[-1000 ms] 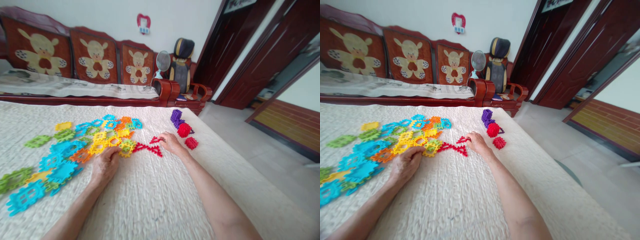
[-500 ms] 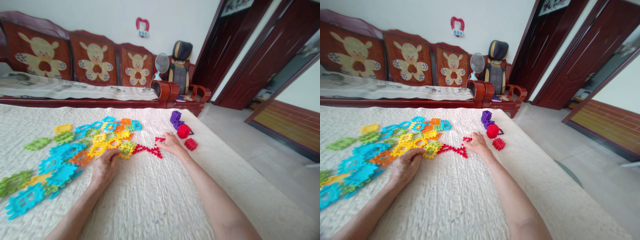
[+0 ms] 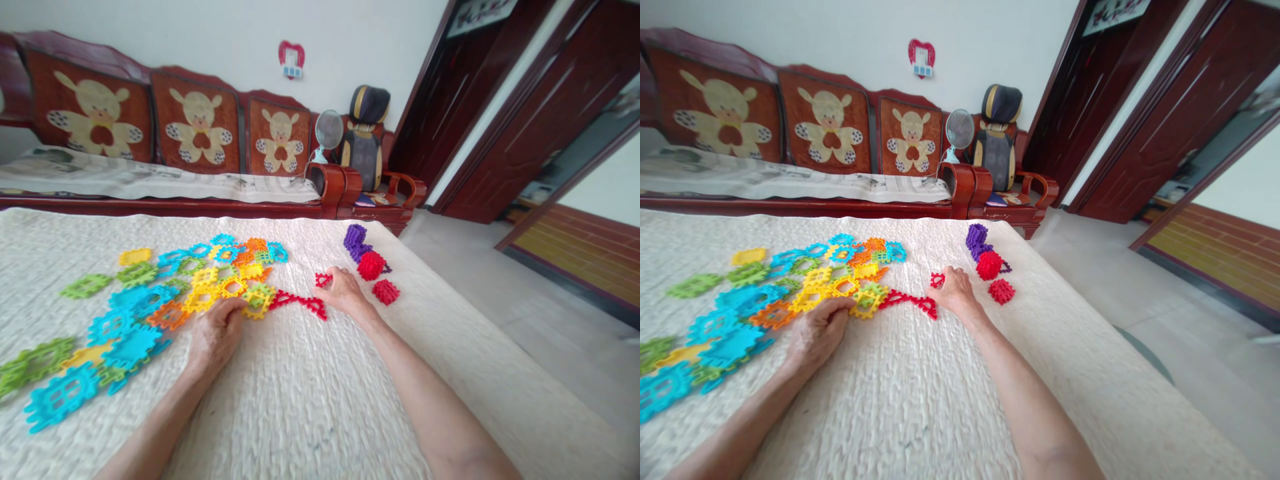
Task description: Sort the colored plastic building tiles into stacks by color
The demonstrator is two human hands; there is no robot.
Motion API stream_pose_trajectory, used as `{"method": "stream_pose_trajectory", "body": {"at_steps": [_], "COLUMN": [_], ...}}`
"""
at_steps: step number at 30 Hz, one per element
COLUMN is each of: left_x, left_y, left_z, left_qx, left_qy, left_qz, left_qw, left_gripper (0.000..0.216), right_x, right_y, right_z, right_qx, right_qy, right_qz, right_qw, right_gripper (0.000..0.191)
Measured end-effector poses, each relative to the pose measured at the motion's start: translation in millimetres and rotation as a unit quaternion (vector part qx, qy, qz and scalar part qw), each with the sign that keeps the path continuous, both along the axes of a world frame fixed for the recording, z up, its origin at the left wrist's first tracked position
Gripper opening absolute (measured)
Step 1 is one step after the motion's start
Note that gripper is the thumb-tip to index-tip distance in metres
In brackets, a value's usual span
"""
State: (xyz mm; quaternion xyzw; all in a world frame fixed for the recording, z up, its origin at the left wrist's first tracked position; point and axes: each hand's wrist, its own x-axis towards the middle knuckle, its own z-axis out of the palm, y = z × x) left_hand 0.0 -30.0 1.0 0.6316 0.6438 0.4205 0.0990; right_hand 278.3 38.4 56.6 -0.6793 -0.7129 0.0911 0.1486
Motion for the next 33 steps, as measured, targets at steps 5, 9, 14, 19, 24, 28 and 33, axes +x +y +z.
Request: {"method": "stream_pose_trajectory", "body": {"at_steps": [5, 9, 14, 19, 24, 28, 33], "left_x": [-2, -3, -3, -4, -4, -3, 0], "left_y": [1, 0, 1, 2, 1, 1, -1], "left_z": [-0.8, -0.1, -0.6, -1.6, -0.5, 0.9, 3.7], "left_qx": [0.000, 0.001, -0.002, 0.003, 0.000, 0.005, 0.002], "left_qy": [0.003, 0.006, 0.006, 0.009, 0.008, 0.000, -0.004], "left_qz": [0.004, 0.003, 0.005, 0.006, 0.005, 0.004, 0.008], "left_qw": [1.000, 1.000, 1.000, 1.000, 1.000, 1.000, 1.000], "left_gripper": [0.034, 0.033, 0.033, 0.032, 0.032, 0.031, 0.030], "right_x": [31, 72, 107, 112, 112, 108, 82], "right_y": [10, 23, 34, 38, 38, 36, 32], "right_z": [27.4, 35.6, 23.0, 11.1, 5.9, 10.9, 18.9], "right_qx": [0.111, 0.180, 0.184, 0.161, 0.154, 0.238, 0.318], "right_qy": [0.050, 0.060, 0.057, 0.049, 0.054, 0.079, 0.137], "right_qz": [-0.058, -0.150, -0.215, -0.214, -0.216, -0.211, -0.078], "right_qw": [0.991, 0.970, 0.957, 0.962, 0.963, 0.945, 0.935], "right_gripper": [0.051, 0.049, 0.054, 0.053, 0.052, 0.054, 0.030]}}
